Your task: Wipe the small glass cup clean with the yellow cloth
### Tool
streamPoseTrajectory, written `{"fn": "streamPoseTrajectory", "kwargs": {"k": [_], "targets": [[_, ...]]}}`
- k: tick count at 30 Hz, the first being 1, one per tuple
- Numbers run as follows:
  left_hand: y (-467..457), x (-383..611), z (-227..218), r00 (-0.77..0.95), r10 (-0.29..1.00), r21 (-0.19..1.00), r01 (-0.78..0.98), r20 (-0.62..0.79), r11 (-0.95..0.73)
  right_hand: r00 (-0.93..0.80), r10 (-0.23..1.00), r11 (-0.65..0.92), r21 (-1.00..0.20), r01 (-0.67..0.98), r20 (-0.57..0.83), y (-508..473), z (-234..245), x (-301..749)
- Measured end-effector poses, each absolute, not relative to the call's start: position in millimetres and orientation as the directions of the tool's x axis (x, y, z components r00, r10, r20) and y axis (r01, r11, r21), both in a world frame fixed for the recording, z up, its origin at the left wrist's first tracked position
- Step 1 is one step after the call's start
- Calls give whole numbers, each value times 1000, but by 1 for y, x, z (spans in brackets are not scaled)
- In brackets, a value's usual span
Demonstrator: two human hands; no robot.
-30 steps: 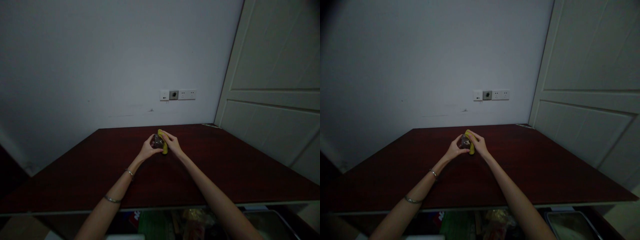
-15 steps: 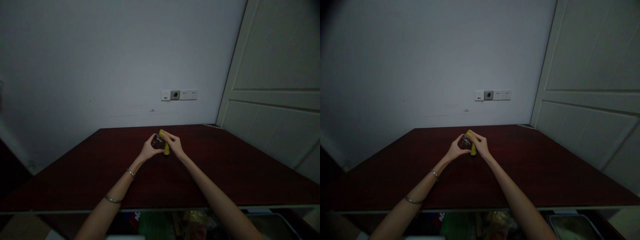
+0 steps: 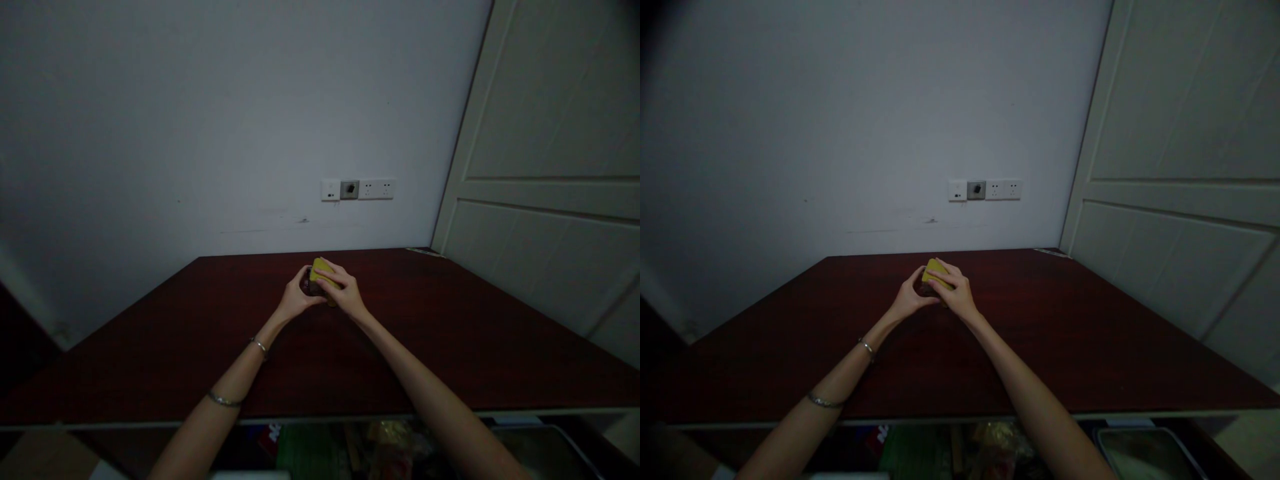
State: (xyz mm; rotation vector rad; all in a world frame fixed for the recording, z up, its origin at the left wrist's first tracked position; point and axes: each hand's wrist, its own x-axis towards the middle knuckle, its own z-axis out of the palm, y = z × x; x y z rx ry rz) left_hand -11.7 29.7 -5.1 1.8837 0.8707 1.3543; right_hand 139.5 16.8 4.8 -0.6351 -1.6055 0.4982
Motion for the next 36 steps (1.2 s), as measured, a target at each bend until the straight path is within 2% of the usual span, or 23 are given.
{"fn": "streamPoseTrajectory", "kwargs": {"k": [3,7,9,11,15,17,19,23,27,29,31,36], "targets": [[32,-13,-7,247,781,758,201,573,-620,0,711,702,-710,55,703,21,4,139],[35,-13,-11,285,760,716,260,584,-648,55,819,573,-818,-41,571,29,3,138],[36,-13,-12,279,765,709,291,580,-643,61,832,554,-831,-40,552,30,3,139],[34,-12,-11,270,774,710,310,572,-633,55,788,613,-790,22,613,28,3,139],[29,-10,-6,292,779,738,260,554,-622,-53,617,774,-593,220,785,19,3,139],[28,-10,-5,291,781,753,229,552,-617,-112,564,810,-522,267,818,16,4,138],[28,-10,-5,284,779,756,213,559,-619,-119,559,813,-514,275,820,15,5,138],[31,-12,-7,290,759,730,222,584,-646,-20,653,744,-637,199,757,20,5,139],[33,-11,-10,292,758,724,237,583,-648,45,797,602,-798,24,603,29,5,141],[32,-11,-9,305,767,741,223,564,-633,46,839,544,-839,-31,542,31,5,142],[31,-10,-8,303,785,765,211,540,-608,39,821,570,-821,-36,569,30,5,142],[33,-9,-6,202,853,841,166,482,-515,-7,658,752,-655,73,753,22,6,143]]}}
